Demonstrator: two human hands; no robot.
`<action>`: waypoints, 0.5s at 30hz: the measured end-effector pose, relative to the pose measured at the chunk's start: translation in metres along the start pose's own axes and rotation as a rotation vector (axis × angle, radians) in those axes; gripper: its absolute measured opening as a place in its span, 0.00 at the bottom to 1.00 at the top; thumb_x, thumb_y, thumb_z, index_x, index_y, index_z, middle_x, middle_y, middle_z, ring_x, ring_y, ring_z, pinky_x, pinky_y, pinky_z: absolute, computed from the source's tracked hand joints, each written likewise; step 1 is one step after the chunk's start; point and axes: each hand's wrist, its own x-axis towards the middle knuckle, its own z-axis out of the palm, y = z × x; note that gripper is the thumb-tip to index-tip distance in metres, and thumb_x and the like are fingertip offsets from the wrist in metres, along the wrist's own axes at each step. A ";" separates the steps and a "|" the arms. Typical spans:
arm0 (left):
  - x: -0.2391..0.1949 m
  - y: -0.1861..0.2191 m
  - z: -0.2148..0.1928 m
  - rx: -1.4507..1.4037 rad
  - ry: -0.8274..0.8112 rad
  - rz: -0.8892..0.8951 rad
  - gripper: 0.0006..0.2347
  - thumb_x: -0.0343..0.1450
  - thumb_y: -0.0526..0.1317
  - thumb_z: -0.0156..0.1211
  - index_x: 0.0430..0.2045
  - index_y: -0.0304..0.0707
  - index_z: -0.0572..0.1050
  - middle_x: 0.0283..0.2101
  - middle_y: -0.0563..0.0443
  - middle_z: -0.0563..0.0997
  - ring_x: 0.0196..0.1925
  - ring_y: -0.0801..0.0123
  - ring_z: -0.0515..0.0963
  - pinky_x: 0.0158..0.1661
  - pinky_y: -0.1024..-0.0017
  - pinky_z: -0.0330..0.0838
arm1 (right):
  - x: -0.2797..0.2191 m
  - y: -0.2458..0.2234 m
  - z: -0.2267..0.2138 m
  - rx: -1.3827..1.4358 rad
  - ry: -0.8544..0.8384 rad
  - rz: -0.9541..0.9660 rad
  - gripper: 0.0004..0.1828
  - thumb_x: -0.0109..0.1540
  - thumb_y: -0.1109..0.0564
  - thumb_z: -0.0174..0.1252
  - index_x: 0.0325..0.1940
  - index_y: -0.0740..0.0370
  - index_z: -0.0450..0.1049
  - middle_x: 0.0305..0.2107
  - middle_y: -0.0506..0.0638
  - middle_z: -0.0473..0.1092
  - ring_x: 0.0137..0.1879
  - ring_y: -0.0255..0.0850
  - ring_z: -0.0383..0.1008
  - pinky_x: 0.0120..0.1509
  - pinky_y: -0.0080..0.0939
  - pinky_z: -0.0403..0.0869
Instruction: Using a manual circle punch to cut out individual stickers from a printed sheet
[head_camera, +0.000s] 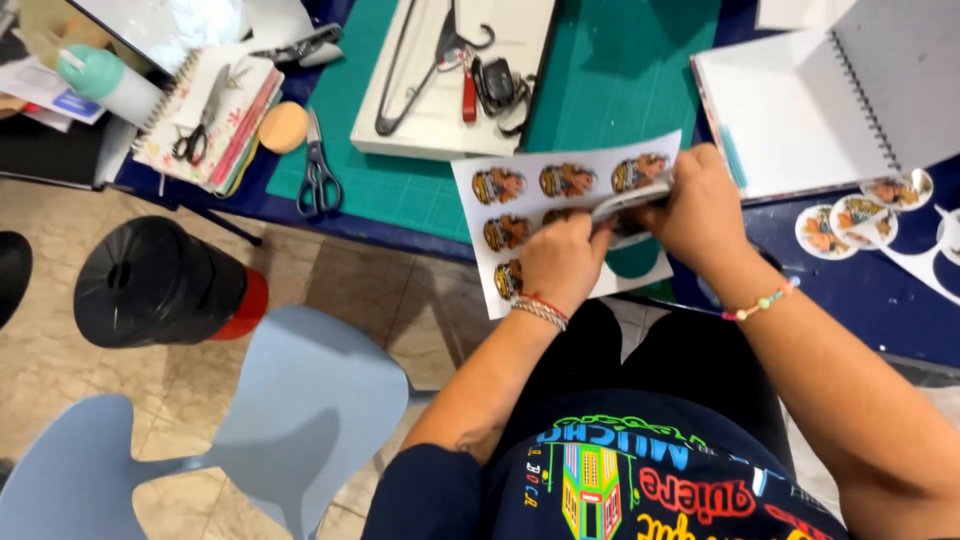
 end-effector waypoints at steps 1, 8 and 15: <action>-0.001 0.001 0.000 -0.001 -0.007 -0.008 0.14 0.70 0.53 0.57 0.20 0.45 0.71 0.20 0.46 0.78 0.27 0.49 0.84 0.28 0.55 0.78 | 0.000 0.002 0.001 0.000 -0.010 0.001 0.31 0.47 0.43 0.76 0.45 0.63 0.74 0.46 0.55 0.67 0.47 0.61 0.77 0.48 0.58 0.78; 0.009 0.000 -0.023 0.005 -0.067 -0.021 0.18 0.69 0.57 0.58 0.24 0.40 0.75 0.23 0.42 0.81 0.29 0.46 0.86 0.32 0.51 0.79 | 0.008 0.009 -0.006 0.056 0.054 -0.133 0.23 0.47 0.51 0.74 0.41 0.61 0.75 0.44 0.57 0.67 0.50 0.63 0.75 0.53 0.58 0.77; -0.014 -0.049 -0.034 -0.052 0.769 0.222 0.25 0.65 0.56 0.72 0.49 0.46 0.71 0.51 0.47 0.75 0.54 0.56 0.77 0.56 0.58 0.67 | 0.014 0.017 -0.011 0.229 0.211 -0.466 0.26 0.44 0.59 0.73 0.41 0.70 0.72 0.42 0.66 0.70 0.51 0.67 0.73 0.55 0.59 0.74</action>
